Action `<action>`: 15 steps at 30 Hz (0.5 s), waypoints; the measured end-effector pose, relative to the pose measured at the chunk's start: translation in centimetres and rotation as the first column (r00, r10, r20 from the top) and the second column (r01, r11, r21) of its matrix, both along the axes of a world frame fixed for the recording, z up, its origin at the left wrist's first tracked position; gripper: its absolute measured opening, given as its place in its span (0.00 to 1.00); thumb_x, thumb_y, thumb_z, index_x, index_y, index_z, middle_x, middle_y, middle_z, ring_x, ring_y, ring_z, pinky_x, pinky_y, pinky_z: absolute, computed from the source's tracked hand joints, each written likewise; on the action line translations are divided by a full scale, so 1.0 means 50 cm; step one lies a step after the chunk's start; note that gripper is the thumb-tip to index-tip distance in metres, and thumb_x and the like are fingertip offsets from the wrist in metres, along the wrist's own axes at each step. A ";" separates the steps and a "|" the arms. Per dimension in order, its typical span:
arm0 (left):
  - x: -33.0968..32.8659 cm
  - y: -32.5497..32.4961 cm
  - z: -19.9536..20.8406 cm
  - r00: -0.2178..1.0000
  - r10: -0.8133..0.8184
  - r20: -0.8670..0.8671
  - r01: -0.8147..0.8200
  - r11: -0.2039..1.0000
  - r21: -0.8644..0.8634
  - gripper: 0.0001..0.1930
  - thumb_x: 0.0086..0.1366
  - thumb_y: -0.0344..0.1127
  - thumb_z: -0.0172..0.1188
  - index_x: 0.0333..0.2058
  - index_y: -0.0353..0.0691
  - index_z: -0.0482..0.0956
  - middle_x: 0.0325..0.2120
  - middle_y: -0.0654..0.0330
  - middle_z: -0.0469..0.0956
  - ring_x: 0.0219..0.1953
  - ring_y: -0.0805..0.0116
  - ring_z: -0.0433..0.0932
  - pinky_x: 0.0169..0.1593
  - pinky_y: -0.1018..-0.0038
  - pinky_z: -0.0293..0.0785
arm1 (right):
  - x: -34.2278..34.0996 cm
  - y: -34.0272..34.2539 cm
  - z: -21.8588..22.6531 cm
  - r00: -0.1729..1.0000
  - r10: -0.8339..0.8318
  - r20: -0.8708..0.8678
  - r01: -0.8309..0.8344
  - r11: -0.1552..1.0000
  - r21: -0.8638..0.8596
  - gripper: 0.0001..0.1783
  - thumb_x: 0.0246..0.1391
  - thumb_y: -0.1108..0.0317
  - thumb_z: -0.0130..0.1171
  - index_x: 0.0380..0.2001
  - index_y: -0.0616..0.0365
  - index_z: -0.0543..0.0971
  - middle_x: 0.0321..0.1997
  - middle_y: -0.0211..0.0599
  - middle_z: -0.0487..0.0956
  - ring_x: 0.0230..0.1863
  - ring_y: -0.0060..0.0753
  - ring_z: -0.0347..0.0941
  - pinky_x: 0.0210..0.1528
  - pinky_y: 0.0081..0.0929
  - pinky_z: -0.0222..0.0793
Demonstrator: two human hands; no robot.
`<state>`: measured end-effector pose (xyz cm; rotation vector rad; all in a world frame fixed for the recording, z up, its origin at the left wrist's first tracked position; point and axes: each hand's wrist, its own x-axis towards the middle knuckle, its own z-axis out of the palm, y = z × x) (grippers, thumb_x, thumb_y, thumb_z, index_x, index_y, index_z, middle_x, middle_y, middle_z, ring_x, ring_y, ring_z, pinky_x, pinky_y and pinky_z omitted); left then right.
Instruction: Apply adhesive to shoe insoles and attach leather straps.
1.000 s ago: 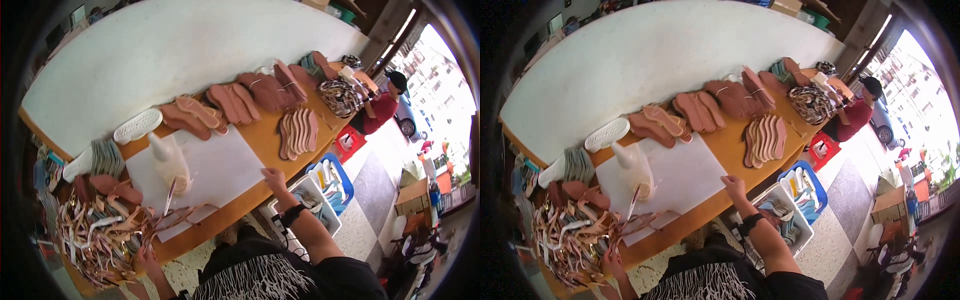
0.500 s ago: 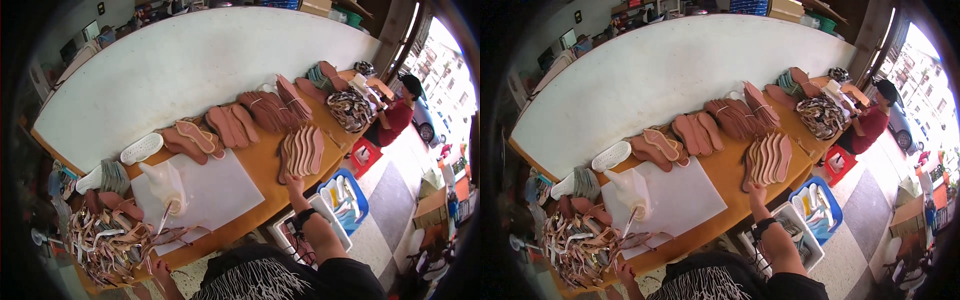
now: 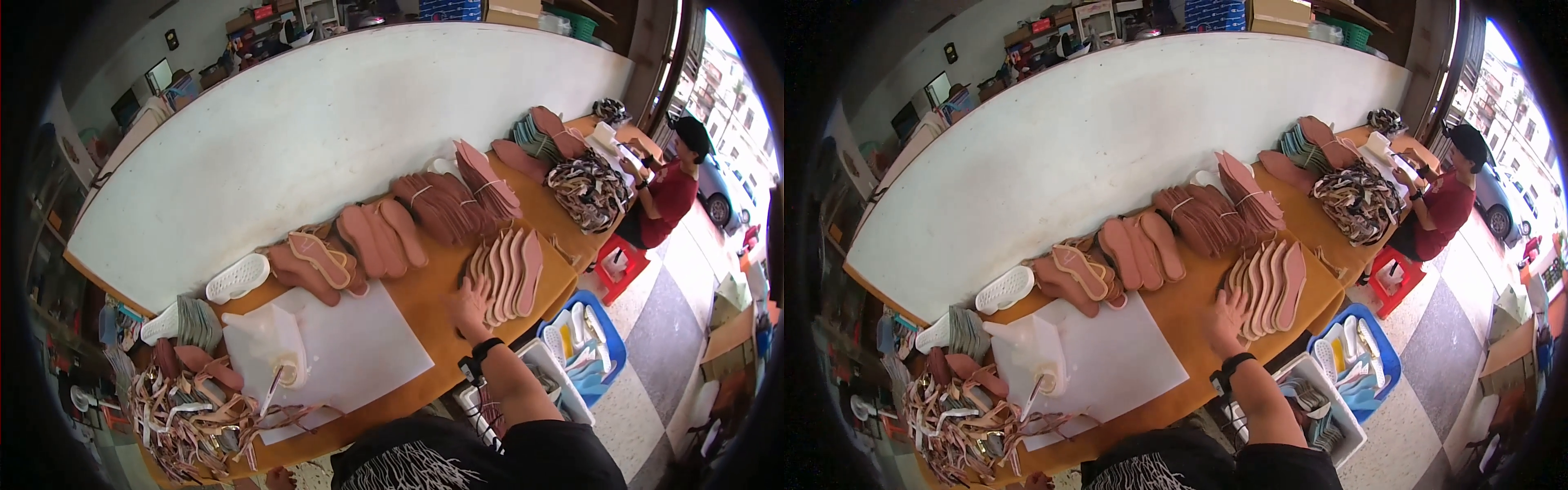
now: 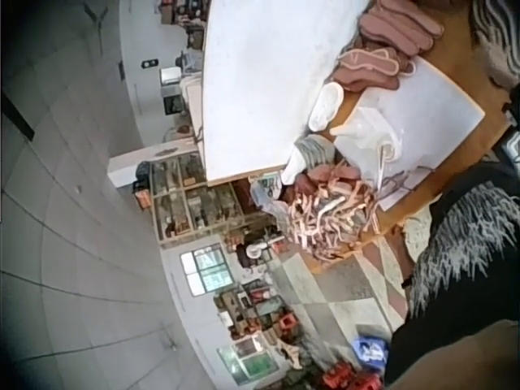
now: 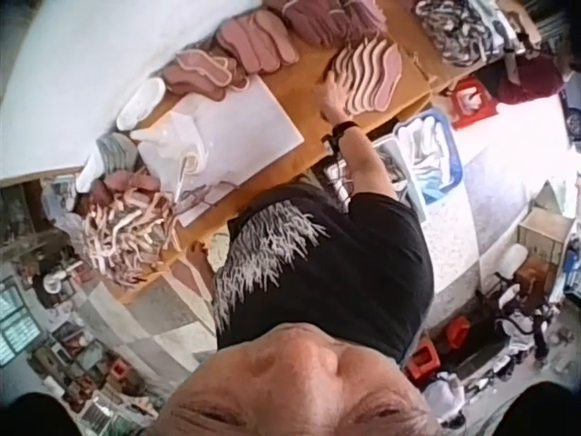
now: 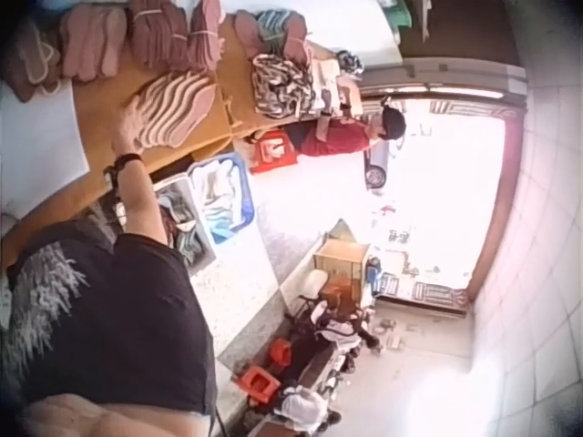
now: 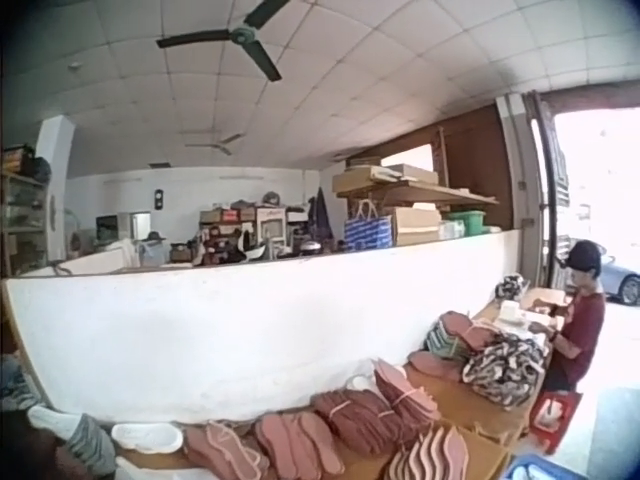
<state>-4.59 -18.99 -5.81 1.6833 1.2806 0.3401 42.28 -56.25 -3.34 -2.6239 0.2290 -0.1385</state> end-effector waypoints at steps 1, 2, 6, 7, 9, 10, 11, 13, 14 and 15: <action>0.008 -0.014 0.020 1.000 -0.005 0.001 0.005 1.000 0.001 0.10 0.51 0.29 0.53 0.33 0.33 0.75 0.20 0.55 0.74 0.16 0.73 0.68 0.19 0.78 0.64 | -0.002 -0.012 -0.004 0.998 -0.042 0.044 0.050 0.980 -0.192 0.38 0.37 0.49 0.58 0.53 0.52 0.63 0.64 0.42 0.46 0.65 0.47 0.35 0.59 0.53 0.33; 0.009 -0.028 0.033 0.999 0.028 0.043 -0.025 0.998 -0.061 0.09 0.51 0.29 0.52 0.32 0.32 0.75 0.20 0.56 0.74 0.16 0.73 0.67 0.19 0.78 0.64 | -0.009 -0.024 -0.011 0.998 -0.037 0.046 0.046 0.981 -0.191 0.38 0.37 0.49 0.58 0.53 0.52 0.63 0.64 0.42 0.46 0.65 0.47 0.35 0.59 0.53 0.33; 0.029 -0.047 0.025 0.968 0.218 0.121 -0.196 0.966 -0.172 0.08 0.52 0.29 0.52 0.29 0.32 0.75 0.19 0.57 0.73 0.15 0.74 0.66 0.18 0.78 0.62 | -0.024 -0.055 -0.007 0.992 0.024 -0.127 -0.056 0.964 -0.261 0.38 0.41 0.47 0.54 0.56 0.47 0.59 0.65 0.42 0.43 0.66 0.50 0.30 0.59 0.58 0.30; 0.035 -0.043 0.025 0.969 0.215 0.122 -0.193 0.966 -0.173 0.08 0.52 0.29 0.52 0.29 0.32 0.75 0.19 0.57 0.73 0.15 0.74 0.66 0.18 0.78 0.62 | -0.023 -0.057 -0.003 0.980 0.052 -0.192 -0.102 0.960 -0.260 0.37 0.44 0.49 0.52 0.58 0.46 0.57 0.65 0.43 0.42 0.66 0.52 0.30 0.59 0.58 0.28; 0.055 -0.032 0.027 0.999 0.050 -0.001 -0.050 0.996 -0.068 0.08 0.53 0.31 0.54 0.30 0.33 0.75 0.19 0.58 0.73 0.14 0.74 0.65 0.18 0.79 0.62 | -0.019 -0.072 -0.011 0.978 0.055 -0.199 -0.108 0.958 -0.264 0.36 0.44 0.49 0.52 0.57 0.45 0.58 0.65 0.42 0.42 0.66 0.51 0.29 0.59 0.58 0.29; 0.063 -0.020 0.022 0.999 0.040 0.003 -0.040 0.997 -0.072 0.08 0.53 0.31 0.54 0.30 0.33 0.75 0.19 0.58 0.73 0.14 0.74 0.65 0.18 0.79 0.62 | -0.020 -0.079 -0.014 0.976 0.065 -0.209 -0.121 0.957 -0.265 0.35 0.44 0.48 0.52 0.57 0.43 0.59 0.65 0.42 0.42 0.66 0.51 0.29 0.59 0.58 0.29; 0.067 -0.005 0.017 1.000 0.019 -0.003 -0.019 0.998 -0.054 0.09 0.53 0.32 0.54 0.31 0.33 0.75 0.18 0.59 0.72 0.14 0.74 0.66 0.18 0.78 0.63 | -0.019 -0.075 -0.012 0.976 0.068 -0.204 -0.122 0.957 -0.264 0.35 0.44 0.48 0.52 0.57 0.43 0.59 0.65 0.42 0.42 0.66 0.51 0.29 0.59 0.58 0.29; 0.081 0.014 0.000 1.000 0.004 -0.007 -0.004 1.000 -0.031 0.10 0.54 0.33 0.54 0.32 0.33 0.75 0.18 0.59 0.72 0.15 0.74 0.66 0.18 0.78 0.63 | -0.016 -0.064 -0.007 0.957 0.049 -0.285 -0.128 0.955 -0.267 0.34 0.44 0.48 0.52 0.56 0.42 0.60 0.65 0.40 0.42 0.66 0.50 0.29 0.60 0.58 0.29; 0.084 0.026 -0.005 1.000 -0.029 0.010 0.030 0.998 -0.053 0.09 0.52 0.33 0.54 0.30 0.33 0.75 0.17 0.60 0.72 0.15 0.74 0.66 0.18 0.79 0.63 | -0.015 -0.049 -0.010 0.955 0.050 -0.291 -0.135 0.950 -0.280 0.34 0.43 0.49 0.53 0.56 0.41 0.60 0.66 0.39 0.43 0.66 0.49 0.30 0.60 0.57 0.29; 0.077 0.028 -0.011 0.999 -0.049 0.020 0.050 0.996 -0.075 0.09 0.51 0.32 0.54 0.29 0.32 0.75 0.16 0.60 0.71 0.14 0.75 0.67 0.18 0.80 0.63 | -0.018 -0.032 -0.007 0.956 0.062 -0.288 -0.147 0.948 -0.282 0.35 0.42 0.49 0.53 0.56 0.42 0.61 0.66 0.39 0.42 0.66 0.49 0.29 0.60 0.58 0.30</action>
